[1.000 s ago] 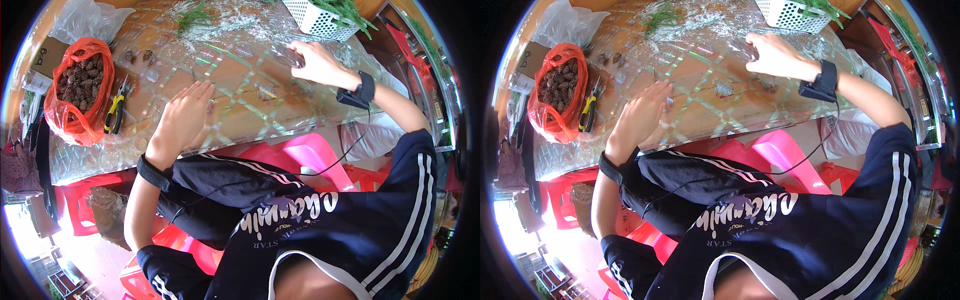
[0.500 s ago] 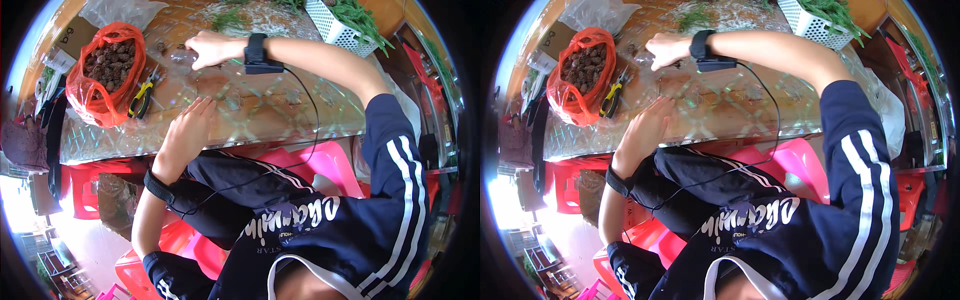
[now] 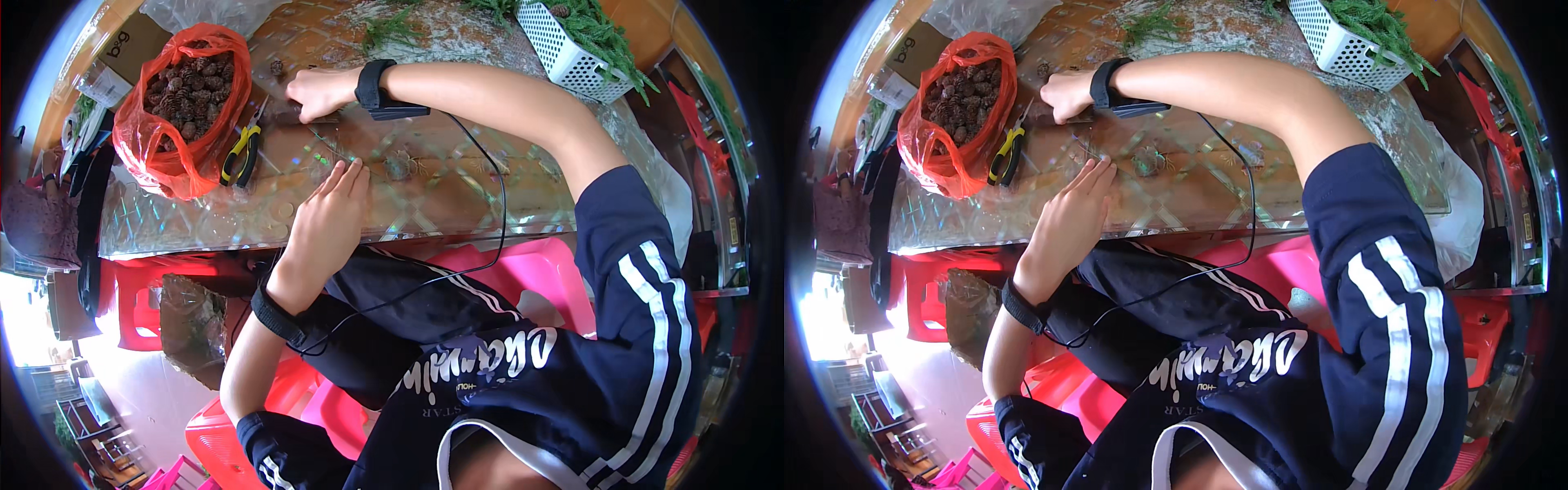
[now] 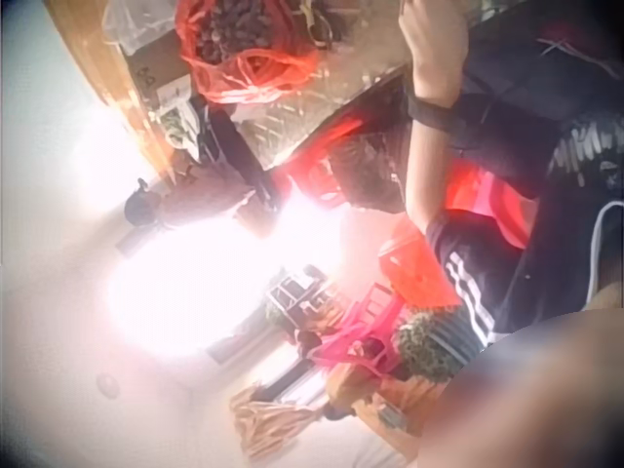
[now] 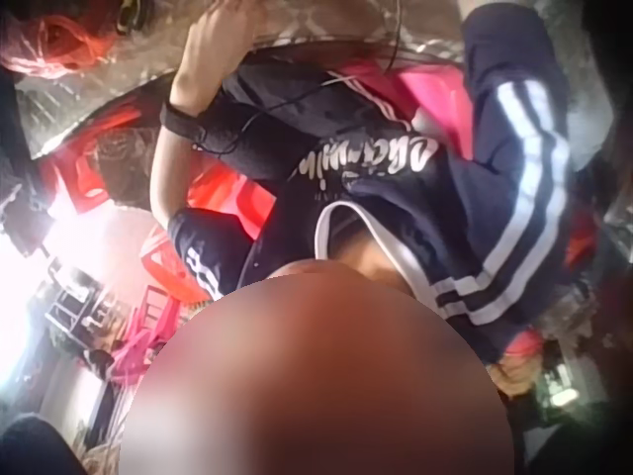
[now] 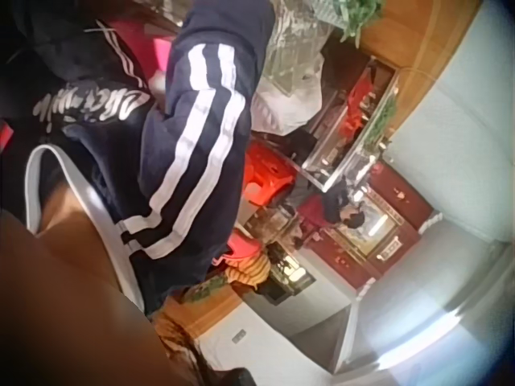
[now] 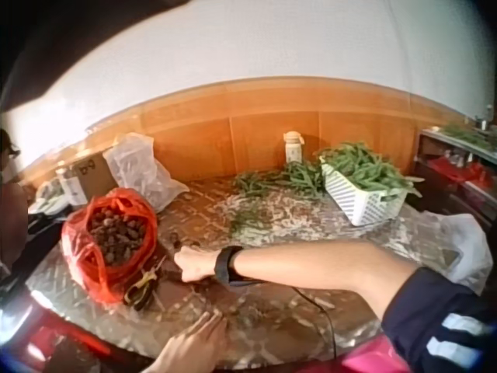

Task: Trimming small green plant branches using pliers and placing them into containers or bags.

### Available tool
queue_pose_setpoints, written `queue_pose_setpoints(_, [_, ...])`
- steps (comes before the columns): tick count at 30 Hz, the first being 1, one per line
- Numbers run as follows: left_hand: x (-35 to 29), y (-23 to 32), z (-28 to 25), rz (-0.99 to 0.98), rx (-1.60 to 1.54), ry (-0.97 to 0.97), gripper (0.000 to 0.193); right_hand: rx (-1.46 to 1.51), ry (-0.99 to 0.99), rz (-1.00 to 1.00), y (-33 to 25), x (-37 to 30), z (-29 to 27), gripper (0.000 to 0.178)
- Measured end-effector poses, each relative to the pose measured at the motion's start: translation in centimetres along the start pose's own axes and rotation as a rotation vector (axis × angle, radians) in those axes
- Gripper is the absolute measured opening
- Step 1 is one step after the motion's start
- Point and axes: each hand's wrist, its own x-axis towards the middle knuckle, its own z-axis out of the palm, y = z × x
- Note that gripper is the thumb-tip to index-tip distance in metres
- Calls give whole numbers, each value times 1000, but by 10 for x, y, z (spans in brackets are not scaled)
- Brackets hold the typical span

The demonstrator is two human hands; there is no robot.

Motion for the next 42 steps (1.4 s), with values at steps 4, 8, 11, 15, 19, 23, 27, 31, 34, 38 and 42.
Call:
queue_pose_setpoints(4, [-1,1,0,-15,-7,-16,40,-1,100,38,13,-17,1,23])
queue_pose_setpoints(8, [-2,0,1,-29,-25,-16,42,-7,133,151,9,-46,-8,22])
queue_pose_setpoints(11, [-2,0,3,-16,-18,-13,42,-10,128,264,8,-71,-17,21])
queue_pose_setpoints(15, [-1,1,1,-22,-32,-18,41,-21,163,374,20,-99,-23,21])
queue_pose_setpoints(19, [0,4,-1,-37,-59,-28,40,-55,233,450,46,-134,-26,23])
queue_pose_setpoints(23, [2,6,-2,-42,-73,-30,40,-106,238,557,68,-177,-30,23])
queue_pose_setpoints(27, [0,6,-3,-68,-94,-46,40,-171,260,656,69,-218,-37,25])
queue_pose_setpoints(31, [3,7,-2,-60,-92,-56,40,-189,252,744,67,-265,-46,26])
queue_pose_setpoints(34, [4,7,-3,-63,-93,-53,39,-196,259,811,69,-299,-50,27])
queue_pose_setpoints(38, [3,9,-8,-87,-114,-75,39,-211,271,922,74,-339,-49,28])
queue_pose_setpoints(42, [5,10,-10,-82,-104,-86,38,-248,290,990,78,-368,-54,29])
